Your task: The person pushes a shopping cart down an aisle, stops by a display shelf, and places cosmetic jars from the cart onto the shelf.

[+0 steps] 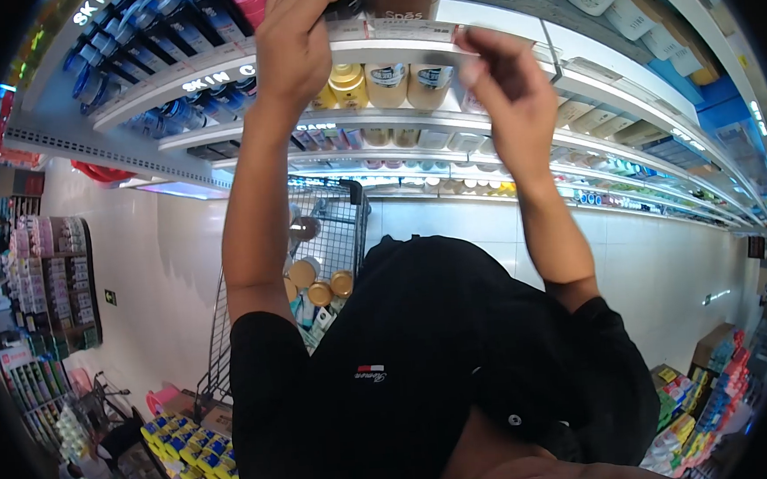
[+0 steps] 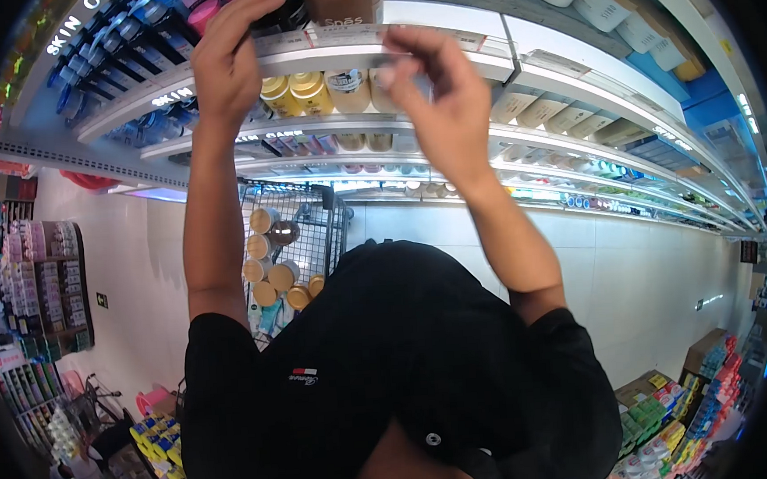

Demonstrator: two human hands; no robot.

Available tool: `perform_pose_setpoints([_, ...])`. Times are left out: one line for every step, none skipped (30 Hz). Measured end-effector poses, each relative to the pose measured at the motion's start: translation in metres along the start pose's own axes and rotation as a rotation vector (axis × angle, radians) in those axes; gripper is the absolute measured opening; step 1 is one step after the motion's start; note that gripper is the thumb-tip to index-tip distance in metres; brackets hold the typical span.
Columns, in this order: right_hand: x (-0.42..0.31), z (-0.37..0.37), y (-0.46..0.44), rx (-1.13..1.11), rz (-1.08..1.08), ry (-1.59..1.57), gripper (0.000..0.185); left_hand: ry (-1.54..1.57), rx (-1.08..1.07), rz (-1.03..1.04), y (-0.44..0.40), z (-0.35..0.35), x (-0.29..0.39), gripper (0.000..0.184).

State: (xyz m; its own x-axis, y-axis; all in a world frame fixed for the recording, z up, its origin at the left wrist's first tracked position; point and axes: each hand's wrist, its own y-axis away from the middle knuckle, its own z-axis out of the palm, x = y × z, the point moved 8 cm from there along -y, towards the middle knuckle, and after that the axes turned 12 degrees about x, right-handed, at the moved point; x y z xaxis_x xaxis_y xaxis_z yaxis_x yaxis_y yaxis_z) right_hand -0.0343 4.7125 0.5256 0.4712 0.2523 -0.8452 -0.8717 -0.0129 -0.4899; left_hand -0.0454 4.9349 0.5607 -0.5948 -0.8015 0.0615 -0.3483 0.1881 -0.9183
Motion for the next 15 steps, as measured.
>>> perform_pose_setpoints([0.012, 0.001, 0.024, -0.071, 0.044, 0.078, 0.036, 0.128, 0.190, -0.083, 0.008, -0.016, 0.008, 0.032])
perform_pose_setpoints([0.031, 0.000, 0.050, -0.147, 0.090, 0.155, 0.036, 0.250, 0.382, -0.168, 0.021, -0.031, 0.012, 0.032])
perform_pose_setpoints([0.049, 0.004, 0.076, -0.265, 0.141, 0.168, 0.036, 0.263, 0.487, -0.175, 0.040, -0.039, 0.016, 0.033])
perform_pose_setpoints([0.066, 0.008, 0.107, -0.386, 0.199, 0.180, 0.036, 0.353, 0.490, -0.312, 0.067, -0.040, 0.019, 0.029])
perform_pose_setpoints([0.088, 0.008, 0.147, -0.466, 0.369, 0.213, 0.038, 0.384, 0.526, -0.438, 0.100, -0.036, 0.017, 0.027])
perform_pose_setpoints([0.103, 0.009, 0.180, -0.547, 0.536, 0.247, 0.040, 0.411, 0.567, -0.560, 0.138, -0.032, 0.015, 0.026])
perform_pose_setpoints([0.103, 0.008, 0.186, -0.573, 0.561, 0.239, 0.040, 0.349, 0.550, -0.734, 0.177, -0.023, 0.017, 0.025])
perform_pose_setpoints([0.103, 0.013, 0.204, -0.897, 0.577, 0.348, 0.041, 0.284, 0.533, -0.904, 0.220, -0.014, 0.023, 0.024])
perform_pose_setpoints([0.104, 0.010, 0.227, -1.217, 0.581, 0.451, 0.042, 0.356, 0.516, -1.085, 0.272, 0.001, 0.029, 0.023])
perform_pose_setpoints([0.106, 0.006, 0.222, -1.147, 0.552, 0.378, 0.047, 0.434, 0.499, -1.265, 0.323, 0.014, 0.038, 0.021])
perform_pose_setpoints([0.109, 0.003, 0.215, -1.014, 0.637, 0.357, 0.046, 0.303, 0.289, -1.312, 0.356, 0.020, 0.054, 0.019])
perform_pose_setpoints([0.112, 0.000, 0.207, -0.879, 0.714, 0.340, 0.046, 0.176, 0.081, -1.343, 0.386, 0.023, 0.071, 0.017])
perform_pose_setpoints([0.119, -0.004, 0.205, -0.894, 0.669, 0.398, 0.052, 0.165, 0.092, -1.352, 0.409, 0.021, 0.084, 0.017])
perform_pose_setpoints([0.125, -0.006, 0.209, -0.915, 0.670, 0.398, 0.052, 0.065, -0.044, -1.354, 0.433, 0.025, 0.098, 0.014])
perform_pose_setpoints([0.133, -0.010, 0.216, -0.926, 0.703, 0.436, 0.051, -0.035, -0.181, -1.357, 0.456, 0.028, 0.110, 0.011])
